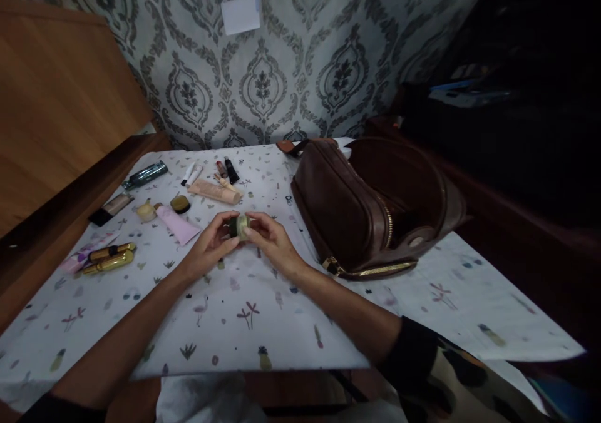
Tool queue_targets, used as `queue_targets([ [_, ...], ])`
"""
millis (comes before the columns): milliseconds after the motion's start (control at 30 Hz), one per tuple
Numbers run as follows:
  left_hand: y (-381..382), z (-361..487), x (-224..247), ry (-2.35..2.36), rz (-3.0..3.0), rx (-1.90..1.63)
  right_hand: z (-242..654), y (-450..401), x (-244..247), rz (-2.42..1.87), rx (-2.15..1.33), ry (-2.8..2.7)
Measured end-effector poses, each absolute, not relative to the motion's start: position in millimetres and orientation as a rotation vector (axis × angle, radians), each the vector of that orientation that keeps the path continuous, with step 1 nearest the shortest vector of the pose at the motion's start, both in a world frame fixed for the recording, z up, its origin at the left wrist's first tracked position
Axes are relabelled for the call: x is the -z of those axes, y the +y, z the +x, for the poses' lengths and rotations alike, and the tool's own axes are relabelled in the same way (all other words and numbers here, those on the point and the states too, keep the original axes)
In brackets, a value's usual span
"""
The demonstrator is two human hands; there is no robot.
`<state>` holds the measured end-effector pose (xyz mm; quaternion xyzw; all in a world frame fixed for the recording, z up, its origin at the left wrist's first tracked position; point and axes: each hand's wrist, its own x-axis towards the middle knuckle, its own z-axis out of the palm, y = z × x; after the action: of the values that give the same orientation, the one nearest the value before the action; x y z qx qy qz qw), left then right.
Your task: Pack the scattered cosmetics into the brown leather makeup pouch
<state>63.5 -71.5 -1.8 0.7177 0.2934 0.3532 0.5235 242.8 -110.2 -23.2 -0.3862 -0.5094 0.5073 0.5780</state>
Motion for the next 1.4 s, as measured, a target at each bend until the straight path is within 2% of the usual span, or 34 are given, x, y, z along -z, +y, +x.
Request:
queue_targets([
  [333,-73.6,62.0,4.8,0.961,1.946,-0.841,242.3,-111.0,23.0,-1.125,-1.104,-1.286],
  [700,-65.8,60.5,12.1,0.982,2.332,-0.896,242.0,-115.0,24.0,-1.287,-0.626,-1.600],
  [1000,-66.0,62.6,11.2,0.899,2.372,-0.820,244.2,-115.6,29.9,-1.206,-0.616,-1.631],
  [1400,-66.4,62.4,6.8,0.888,2.381,-1.023,246.4,-116.5,32.0,-1.256,-0.677,-1.591],
])
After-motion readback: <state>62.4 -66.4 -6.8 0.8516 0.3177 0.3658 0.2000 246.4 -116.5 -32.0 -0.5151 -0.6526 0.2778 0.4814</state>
